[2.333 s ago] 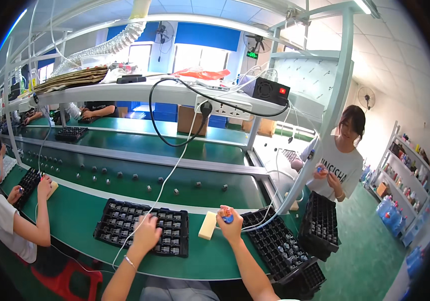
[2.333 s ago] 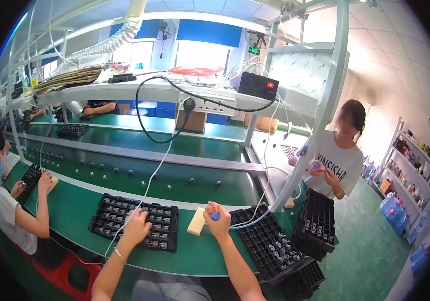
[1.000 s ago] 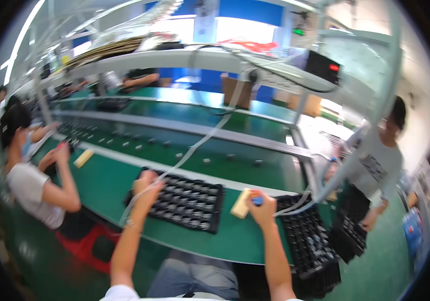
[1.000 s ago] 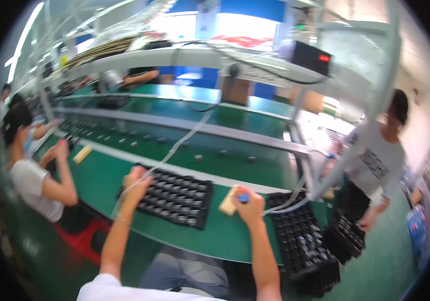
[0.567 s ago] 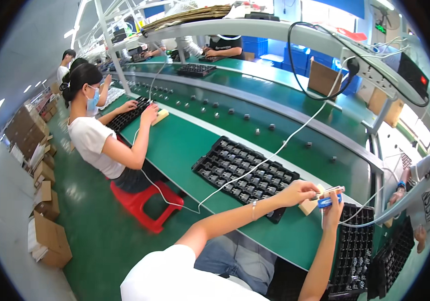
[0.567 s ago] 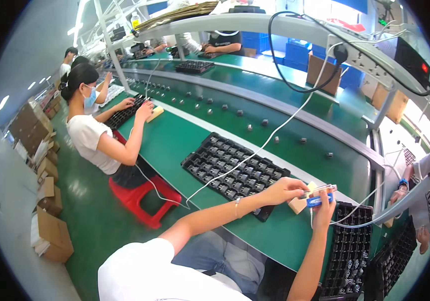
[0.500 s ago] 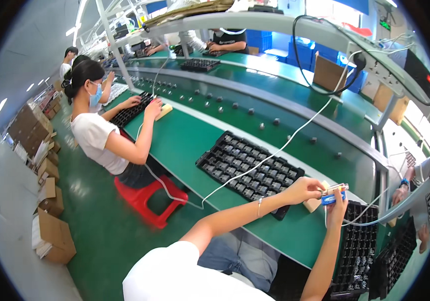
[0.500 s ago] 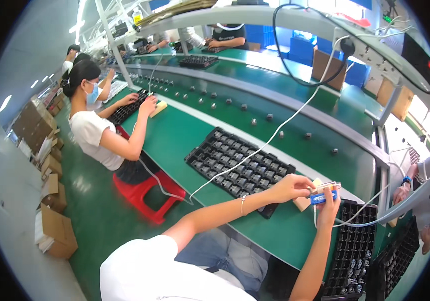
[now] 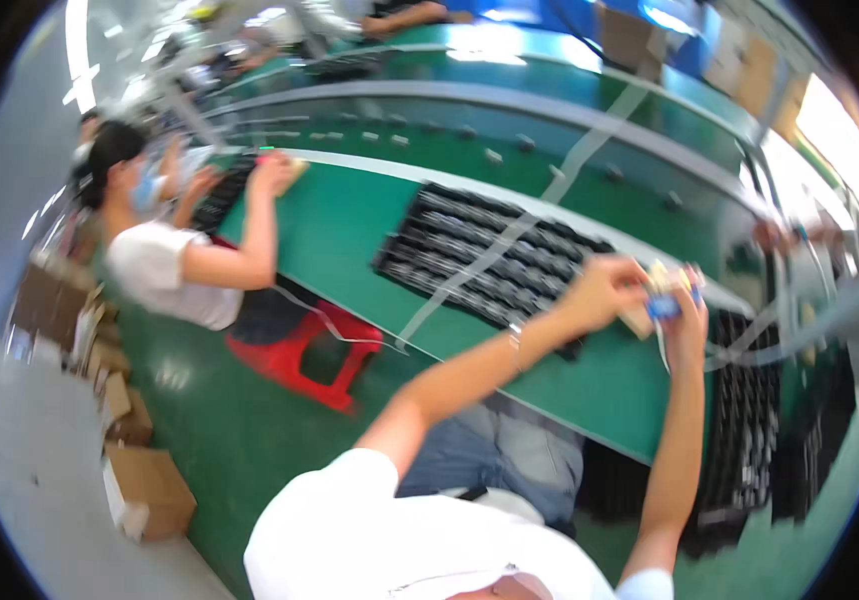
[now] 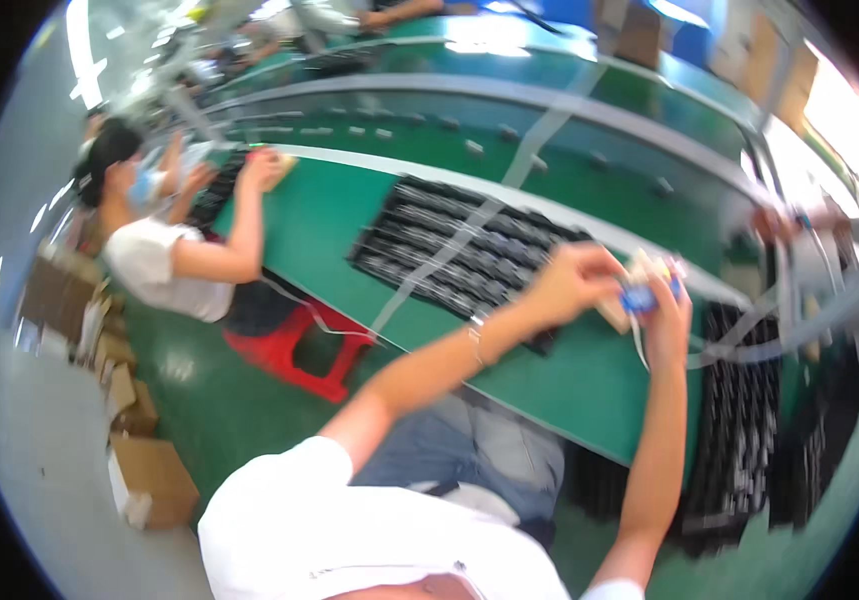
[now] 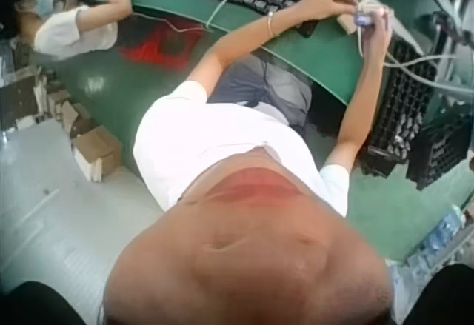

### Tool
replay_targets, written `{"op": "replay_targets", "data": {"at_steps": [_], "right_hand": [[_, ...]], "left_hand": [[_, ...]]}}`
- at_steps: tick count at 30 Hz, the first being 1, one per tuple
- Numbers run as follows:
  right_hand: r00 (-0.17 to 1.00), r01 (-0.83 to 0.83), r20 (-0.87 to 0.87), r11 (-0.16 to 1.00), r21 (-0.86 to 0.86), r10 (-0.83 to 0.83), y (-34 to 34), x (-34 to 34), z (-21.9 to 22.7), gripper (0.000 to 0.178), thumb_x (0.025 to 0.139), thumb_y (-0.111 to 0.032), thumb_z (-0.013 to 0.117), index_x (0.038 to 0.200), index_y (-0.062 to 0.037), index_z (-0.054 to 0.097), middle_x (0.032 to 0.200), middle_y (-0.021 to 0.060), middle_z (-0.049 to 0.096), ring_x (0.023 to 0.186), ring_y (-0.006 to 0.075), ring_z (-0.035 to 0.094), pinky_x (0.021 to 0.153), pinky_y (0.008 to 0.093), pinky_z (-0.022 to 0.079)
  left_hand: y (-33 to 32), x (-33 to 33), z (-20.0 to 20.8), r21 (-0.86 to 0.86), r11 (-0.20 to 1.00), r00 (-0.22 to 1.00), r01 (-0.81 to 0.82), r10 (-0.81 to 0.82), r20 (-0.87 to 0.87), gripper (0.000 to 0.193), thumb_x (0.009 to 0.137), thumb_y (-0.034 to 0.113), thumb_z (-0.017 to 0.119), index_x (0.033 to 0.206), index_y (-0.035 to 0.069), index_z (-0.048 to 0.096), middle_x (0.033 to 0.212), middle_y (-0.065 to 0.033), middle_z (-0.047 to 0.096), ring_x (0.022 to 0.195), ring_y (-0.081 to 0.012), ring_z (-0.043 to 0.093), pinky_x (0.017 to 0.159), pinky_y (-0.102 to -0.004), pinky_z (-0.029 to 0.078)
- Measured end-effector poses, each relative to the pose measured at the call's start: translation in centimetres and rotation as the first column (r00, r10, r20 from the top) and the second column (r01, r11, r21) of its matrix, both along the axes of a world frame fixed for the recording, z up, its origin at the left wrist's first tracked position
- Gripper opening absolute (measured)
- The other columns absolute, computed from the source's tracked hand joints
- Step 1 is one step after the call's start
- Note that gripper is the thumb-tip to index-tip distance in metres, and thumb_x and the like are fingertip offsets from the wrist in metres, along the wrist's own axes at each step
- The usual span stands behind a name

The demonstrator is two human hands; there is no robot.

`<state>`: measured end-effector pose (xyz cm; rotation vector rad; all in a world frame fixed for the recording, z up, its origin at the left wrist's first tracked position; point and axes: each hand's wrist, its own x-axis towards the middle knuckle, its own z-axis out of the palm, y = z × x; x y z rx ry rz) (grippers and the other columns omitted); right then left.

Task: Assembling small electronic components into trays on a factory production line conveyor belt.

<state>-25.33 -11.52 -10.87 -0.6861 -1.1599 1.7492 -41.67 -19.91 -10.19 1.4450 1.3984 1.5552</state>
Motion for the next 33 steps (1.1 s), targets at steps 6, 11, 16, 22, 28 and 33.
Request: {"op": "replay_targets", "data": {"at_steps": [6, 11, 16, 22, 28, 33], "right_hand": [[0.989, -0.145, 0.024, 0.99, 0.001, 0.144, 0.6, -0.7, -0.1, 0.03, 0.092, -0.022, 0.063, 0.111, 0.0003, 0.059, 0.093, 0.0059, 0.067, 0.069, 0.0093, 0.064, 0.052, 0.0211, 0.049], [0.975, -0.215, 0.063, 0.977, -0.002, 0.214, 1.2, 1.4, -0.7, 0.031, 0.094, -0.021, 0.06, 0.114, 0.0016, 0.058, 0.088, 0.0066, 0.067, 0.066, 0.0109, 0.064, 0.049, 0.0251, 0.049], [0.953, -0.303, -0.023, 0.946, -0.114, 0.303, 0.8, 1.0, -0.7, 0.032, 0.094, -0.022, 0.06, 0.115, 0.0009, 0.057, 0.087, 0.0064, 0.068, 0.064, 0.0104, 0.064, 0.05, 0.0249, 0.052], [0.935, -0.353, -0.028, 0.925, -0.138, 0.353, 0.7, 1.1, 0.0, 0.034, 0.094, -0.023, 0.061, 0.117, 0.0019, 0.056, 0.088, 0.0068, 0.068, 0.06, 0.0112, 0.064, 0.049, 0.025, 0.053], [0.918, -0.396, -0.075, 0.902, -0.175, 0.388, 1.5, 1.0, -1.6, 0.032, 0.097, -0.025, 0.061, 0.119, -0.0027, 0.057, 0.099, 0.005, 0.068, 0.076, 0.0096, 0.065, 0.059, 0.0232, 0.053], [0.974, -0.097, 0.212, 0.992, 0.076, 0.079, 2.3, 3.5, -0.4, 0.031, 0.094, -0.023, 0.065, 0.117, -0.0034, 0.058, 0.094, 0.0031, 0.066, 0.076, 0.0063, 0.063, 0.063, 0.0199, 0.051]], "left_hand": [[0.1, -1.4, 0.0, -0.064, 0.994, 0.984, 0.083, -0.072, 0.163, 0.02, 0.082, 0.007, 0.074, 0.102, 0.001, 0.071, 0.083, -0.0038, 0.07, 0.067, -0.0067, 0.061, 0.058, -0.0205, 0.048], [-0.1, -0.1, 0.3, -0.097, 0.988, 0.978, 0.117, -0.097, 0.187, 0.019, 0.081, 0.005, 0.076, 0.099, 0.0, 0.07, 0.081, -0.0038, 0.07, 0.063, -0.0059, 0.059, 0.054, -0.0197, 0.046], [-0.5, -0.2, -0.1, -0.085, 0.994, 0.978, 0.071, -0.053, 0.203, 0.018, 0.083, 0.007, 0.076, 0.098, -0.001, 0.068, 0.081, -0.0046, 0.07, 0.06, -0.0064, 0.06, 0.05, -0.0194, 0.046], [-0.2, -0.1, 0.5, -0.09, 0.989, 0.958, 0.114, -0.085, 0.273, 0.017, 0.084, 0.007, 0.075, 0.095, -0.002, 0.066, 0.08, -0.0059, 0.069, 0.061, -0.0081, 0.061, 0.049, -0.0206, 0.047], [-0.4, -1.2, 0.5, -0.089, 0.992, 0.979, 0.09, -0.072, 0.189, 0.03, 0.08, 0.015, 0.079, 0.102, 0.0, 0.065, 0.08, -0.0015, 0.065, 0.066, -0.0051, 0.057, 0.055, -0.0196, 0.044], [-5.2, -7.2, 1.2, -0.117, 0.946, 0.882, -0.301, 0.23, -0.41, 0.047, 0.074, 0.032, 0.082, 0.106, 0.002, 0.065, 0.079, -0.0084, 0.066, 0.069, -0.0184, 0.063, 0.064, -0.0329, 0.05]]}}
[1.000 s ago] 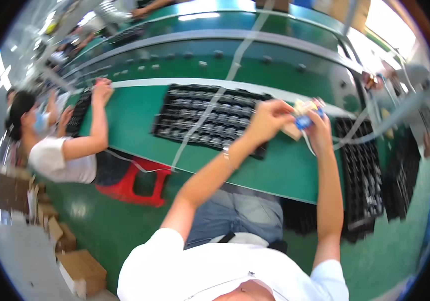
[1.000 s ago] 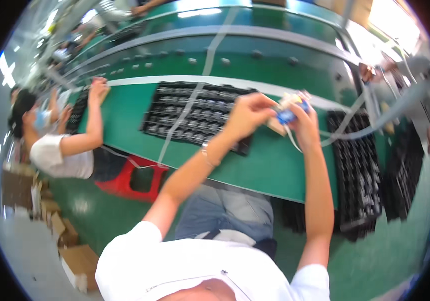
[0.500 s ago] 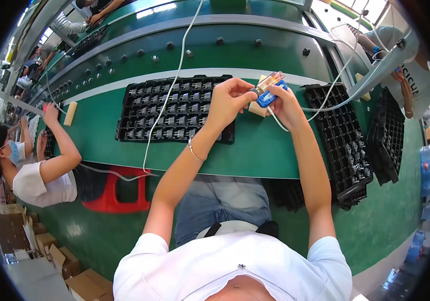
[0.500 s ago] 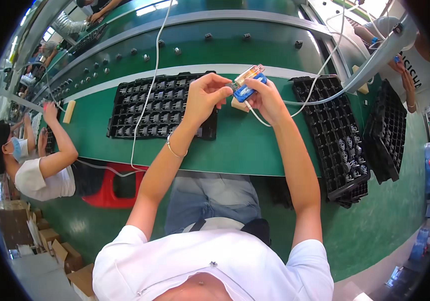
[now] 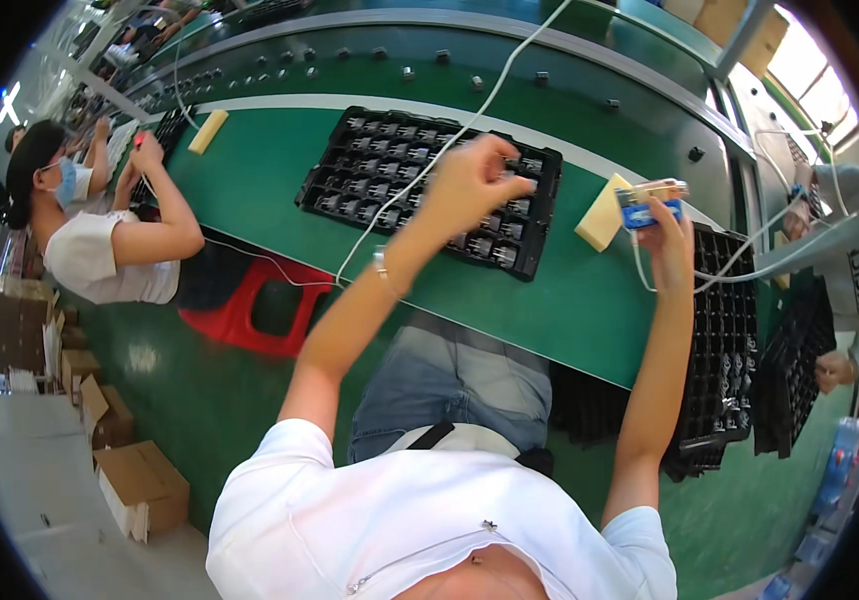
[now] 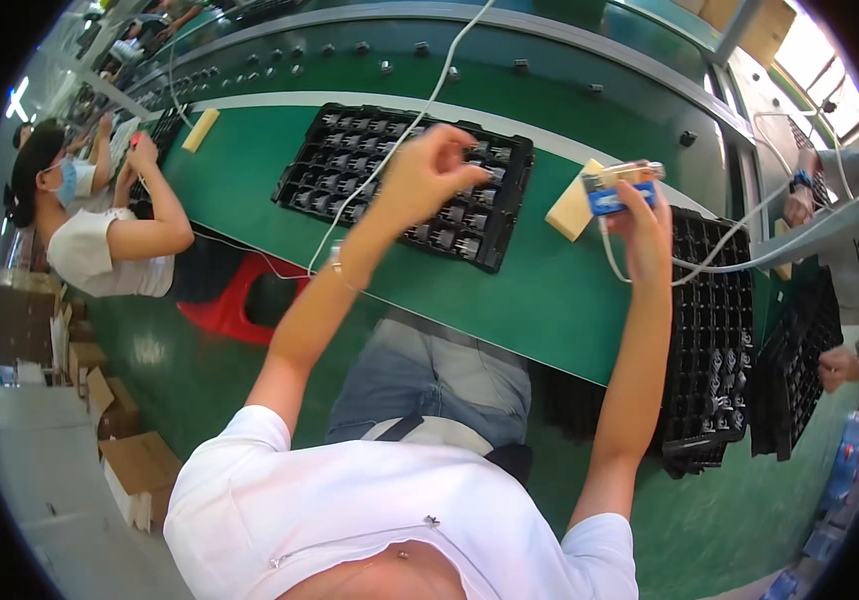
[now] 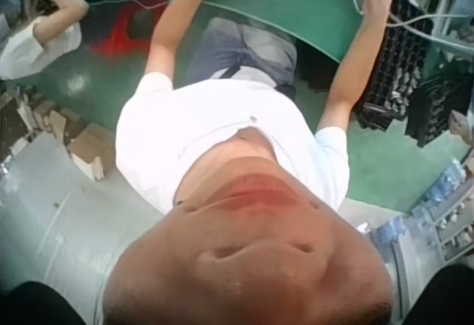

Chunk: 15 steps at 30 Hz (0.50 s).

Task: Assembling small electronic components into trays on a factory production line conveyor belt.

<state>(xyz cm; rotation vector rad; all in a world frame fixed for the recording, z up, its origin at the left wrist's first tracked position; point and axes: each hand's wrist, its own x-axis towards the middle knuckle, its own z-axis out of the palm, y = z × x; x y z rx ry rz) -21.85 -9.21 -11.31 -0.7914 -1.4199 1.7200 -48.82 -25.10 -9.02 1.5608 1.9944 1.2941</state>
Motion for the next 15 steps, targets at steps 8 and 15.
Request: {"op": "replay_targets", "data": {"at_steps": [8, 15], "right_hand": [[0.803, 0.15, 0.315, 0.683, 0.714, -0.506, -0.5, -1.8, 1.1, 0.046, 0.081, -0.027, 0.078, 0.117, -0.0024, 0.063, 0.091, 0.0107, 0.069, 0.082, 0.0117, 0.063, 0.078, 0.0285, 0.051], [0.843, 0.133, 0.291, 0.699, 0.702, -0.453, -0.7, -1.8, 0.0, 0.044, 0.079, -0.025, 0.079, 0.113, -0.0006, 0.065, 0.078, 0.004, 0.062, 0.066, 0.0075, 0.054, 0.061, 0.0258, 0.047]], "left_hand": [[-10.0, -16.9, -1.0, -0.236, 0.748, 0.641, -0.621, 0.312, -0.701, 0.048, 0.085, 0.05, 0.066, 0.078, 0.002, 0.062, 0.079, -0.0188, 0.067, 0.08, -0.0366, 0.065, 0.067, -0.0467, 0.049], [-7.0, -14.1, -0.5, -0.292, 0.695, 0.626, -0.657, 0.288, -0.725, 0.043, 0.088, 0.047, 0.065, 0.084, 0.004, 0.068, 0.087, -0.0144, 0.07, 0.087, -0.0354, 0.068, 0.074, -0.0457, 0.052]]}}
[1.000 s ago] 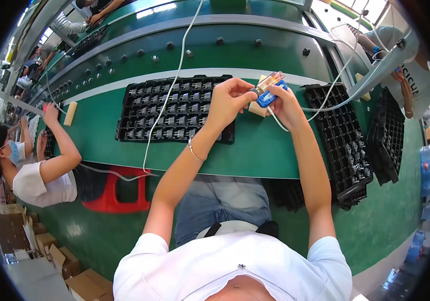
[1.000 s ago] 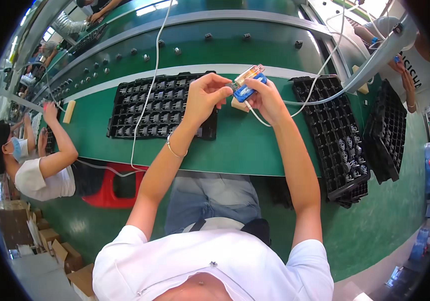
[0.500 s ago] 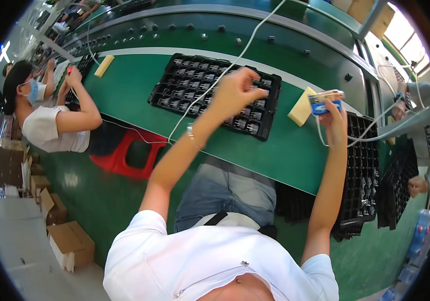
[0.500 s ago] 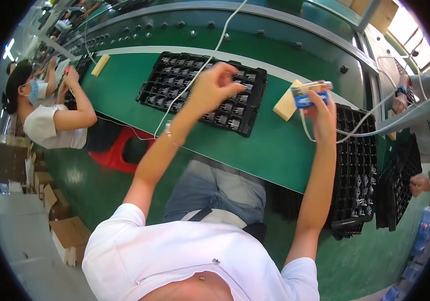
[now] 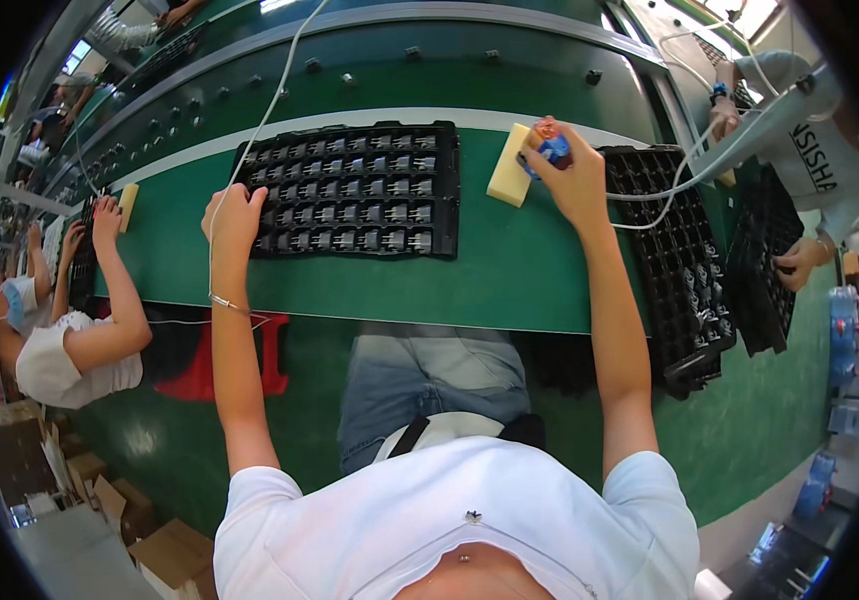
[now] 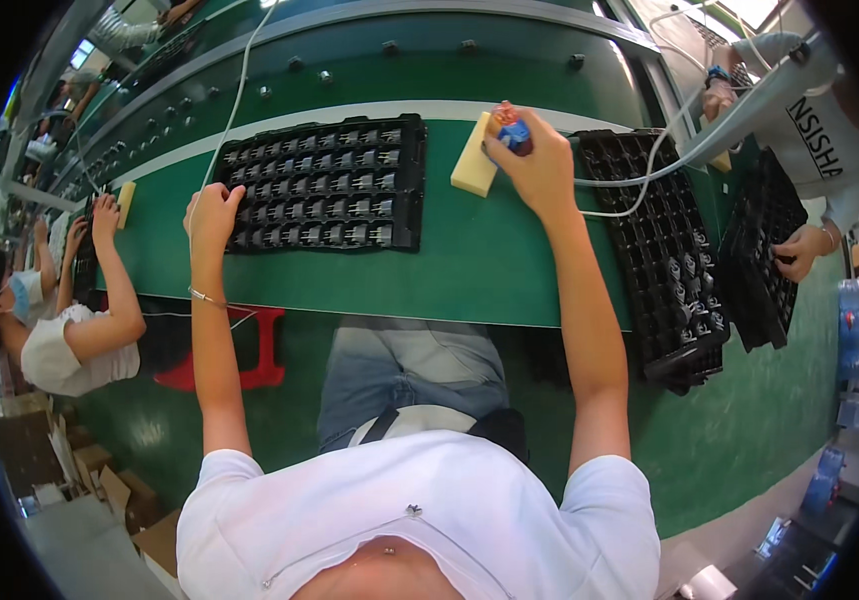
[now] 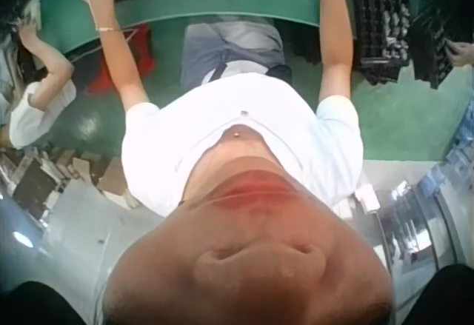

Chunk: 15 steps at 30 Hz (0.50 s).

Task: Assembling small electronic components into trays on a factory production line conveyor belt.

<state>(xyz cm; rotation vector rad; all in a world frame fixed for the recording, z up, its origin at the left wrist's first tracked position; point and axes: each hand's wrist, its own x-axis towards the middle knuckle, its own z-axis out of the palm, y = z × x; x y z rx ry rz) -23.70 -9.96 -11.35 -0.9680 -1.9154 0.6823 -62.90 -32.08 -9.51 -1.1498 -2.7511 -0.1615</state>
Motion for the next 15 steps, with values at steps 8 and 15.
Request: {"op": "replay_targets", "data": {"at_steps": [8, 15], "right_hand": [[0.998, -0.014, 0.061, 0.994, 0.109, 0.007, -0.8, -0.5, -0.1, 0.043, 0.077, -0.026, 0.079, 0.106, 0.0017, 0.065, 0.079, 0.007, 0.059, 0.06, 0.0126, 0.051, 0.058, 0.0277, 0.045], [0.998, -0.003, 0.061, 0.995, 0.105, -0.004, -0.7, -0.4, -0.2, 0.042, 0.077, -0.024, 0.078, 0.107, 0.0012, 0.065, 0.08, 0.0075, 0.059, 0.059, 0.0139, 0.05, 0.057, 0.0284, 0.045]], "left_hand": [[0.0, 0.2, -0.9, 0.097, 0.995, 0.998, -0.015, 0.008, 0.062, 0.04, 0.088, 0.045, 0.064, 0.084, 0.005, 0.07, 0.09, -0.0136, 0.07, 0.086, -0.0338, 0.068, 0.075, -0.0448, 0.053], [0.8, 1.5, -0.3, 0.043, 0.999, 0.997, -0.003, 0.0, 0.079, 0.038, 0.087, 0.044, 0.065, 0.082, 0.006, 0.07, 0.09, -0.0119, 0.071, 0.086, -0.0338, 0.068, 0.074, -0.0437, 0.053]]}}
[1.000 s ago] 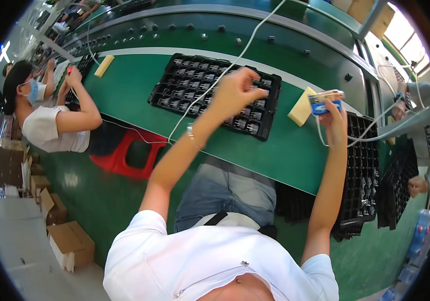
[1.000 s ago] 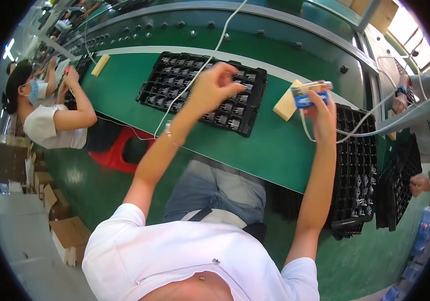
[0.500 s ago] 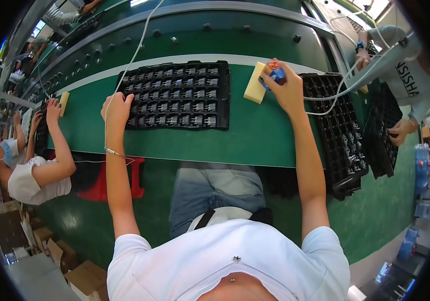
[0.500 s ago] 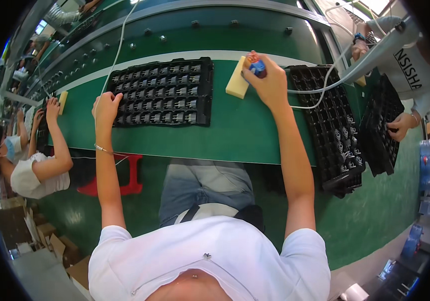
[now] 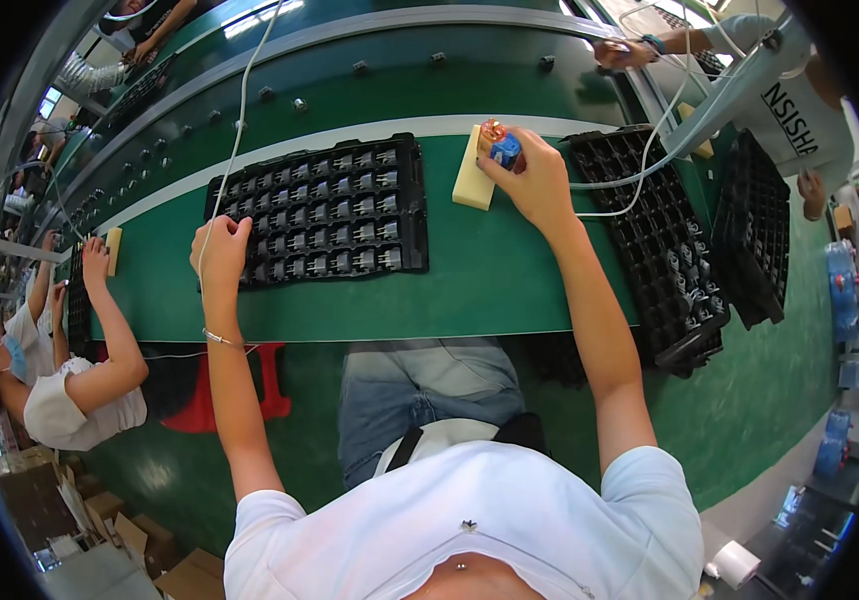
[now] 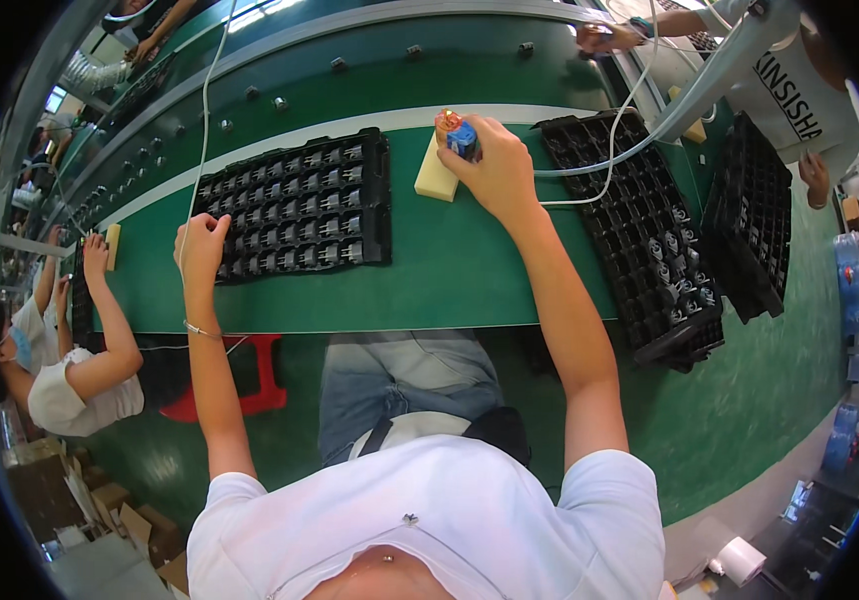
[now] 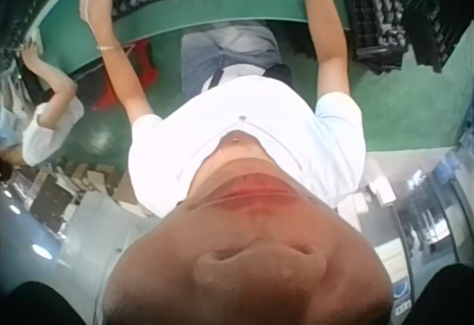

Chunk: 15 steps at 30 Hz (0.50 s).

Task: Assembling small electronic components into trays on a factory production line conveyor belt.

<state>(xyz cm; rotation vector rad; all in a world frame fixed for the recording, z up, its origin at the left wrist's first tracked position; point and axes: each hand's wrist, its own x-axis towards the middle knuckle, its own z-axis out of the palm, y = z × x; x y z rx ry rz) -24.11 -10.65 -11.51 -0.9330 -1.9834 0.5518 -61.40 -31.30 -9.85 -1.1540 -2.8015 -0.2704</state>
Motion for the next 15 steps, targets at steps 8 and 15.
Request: {"op": "replay_targets", "data": {"at_steps": [8, 15], "right_hand": [[1.0, -0.014, -0.003, 1.0, -0.015, 0.014, 0.1, 0.1, 0.0, 0.042, 0.077, -0.025, 0.078, 0.108, -0.0001, 0.066, 0.081, 0.0085, 0.06, 0.059, 0.0155, 0.051, 0.057, 0.0294, 0.045], [1.0, -0.019, 0.002, 1.0, -0.016, 0.019, -0.2, 0.2, 0.0, 0.046, 0.077, -0.026, 0.079, 0.112, 0.0011, 0.066, 0.081, 0.0084, 0.06, 0.06, 0.0154, 0.052, 0.058, 0.0294, 0.046]], "left_hand": [[-0.2, -1.8, -1.7, 0.207, 0.973, 0.991, 0.106, -0.121, 0.06, 0.031, 0.084, 0.032, 0.071, 0.079, 0.003, 0.059, 0.074, -0.0106, 0.064, 0.071, -0.0305, 0.062, 0.066, -0.0409, 0.049], [-0.2, -1.8, -2.2, 0.505, 0.811, 0.952, 0.296, -0.295, -0.084, 0.02, 0.092, 0.018, 0.065, 0.083, 0.002, 0.057, 0.072, -0.0072, 0.061, 0.059, -0.0165, 0.054, 0.057, -0.0336, 0.043]]}}
